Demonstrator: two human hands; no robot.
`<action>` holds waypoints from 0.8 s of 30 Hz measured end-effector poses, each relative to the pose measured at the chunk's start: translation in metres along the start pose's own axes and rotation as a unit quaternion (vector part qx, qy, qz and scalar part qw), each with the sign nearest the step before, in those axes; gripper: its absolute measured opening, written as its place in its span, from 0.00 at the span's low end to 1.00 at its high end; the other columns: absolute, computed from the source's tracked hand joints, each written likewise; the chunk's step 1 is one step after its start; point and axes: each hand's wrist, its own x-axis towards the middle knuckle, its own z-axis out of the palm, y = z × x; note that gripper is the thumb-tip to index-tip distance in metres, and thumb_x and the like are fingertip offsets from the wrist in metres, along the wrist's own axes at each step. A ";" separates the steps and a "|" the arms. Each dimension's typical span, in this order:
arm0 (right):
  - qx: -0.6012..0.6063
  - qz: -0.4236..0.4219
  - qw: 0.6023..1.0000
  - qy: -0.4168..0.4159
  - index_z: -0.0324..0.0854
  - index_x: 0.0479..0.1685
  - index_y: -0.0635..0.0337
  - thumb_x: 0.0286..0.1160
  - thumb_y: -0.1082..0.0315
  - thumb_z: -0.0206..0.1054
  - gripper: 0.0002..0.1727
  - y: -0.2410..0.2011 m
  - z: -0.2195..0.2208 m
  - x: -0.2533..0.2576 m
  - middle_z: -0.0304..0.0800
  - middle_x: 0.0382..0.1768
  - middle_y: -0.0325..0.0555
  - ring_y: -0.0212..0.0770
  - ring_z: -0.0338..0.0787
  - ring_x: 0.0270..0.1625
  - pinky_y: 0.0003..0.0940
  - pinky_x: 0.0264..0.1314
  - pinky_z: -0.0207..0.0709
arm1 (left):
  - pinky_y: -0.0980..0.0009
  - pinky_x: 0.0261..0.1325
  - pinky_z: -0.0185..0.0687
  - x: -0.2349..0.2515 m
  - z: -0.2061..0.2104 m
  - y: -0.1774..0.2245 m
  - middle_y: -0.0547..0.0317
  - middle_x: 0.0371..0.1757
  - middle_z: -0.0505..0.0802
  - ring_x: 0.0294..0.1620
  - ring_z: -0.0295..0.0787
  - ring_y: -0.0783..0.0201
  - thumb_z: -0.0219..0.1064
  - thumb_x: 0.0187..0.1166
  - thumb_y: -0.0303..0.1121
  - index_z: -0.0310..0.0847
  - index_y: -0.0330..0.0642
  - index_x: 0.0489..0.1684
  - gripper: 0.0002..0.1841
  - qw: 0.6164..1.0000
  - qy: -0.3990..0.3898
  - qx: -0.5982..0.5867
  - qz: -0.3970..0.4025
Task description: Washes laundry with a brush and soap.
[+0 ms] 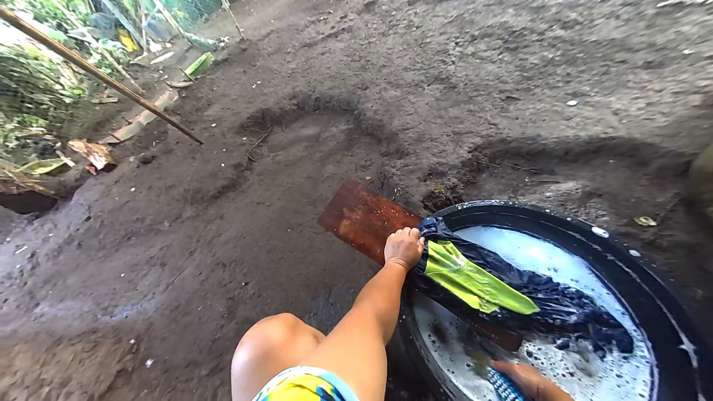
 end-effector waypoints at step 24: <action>-0.116 -0.383 0.845 0.354 0.43 0.99 0.43 0.83 0.36 0.58 0.48 -0.224 0.094 -0.053 0.71 0.78 0.74 0.74 0.78 0.75 0.73 0.70 0.74 | 0.39 0.63 0.82 0.001 0.014 -0.003 0.39 0.58 0.93 0.64 0.90 0.39 0.55 0.88 0.43 0.86 0.38 0.59 0.20 0.999 0.037 0.007 -0.001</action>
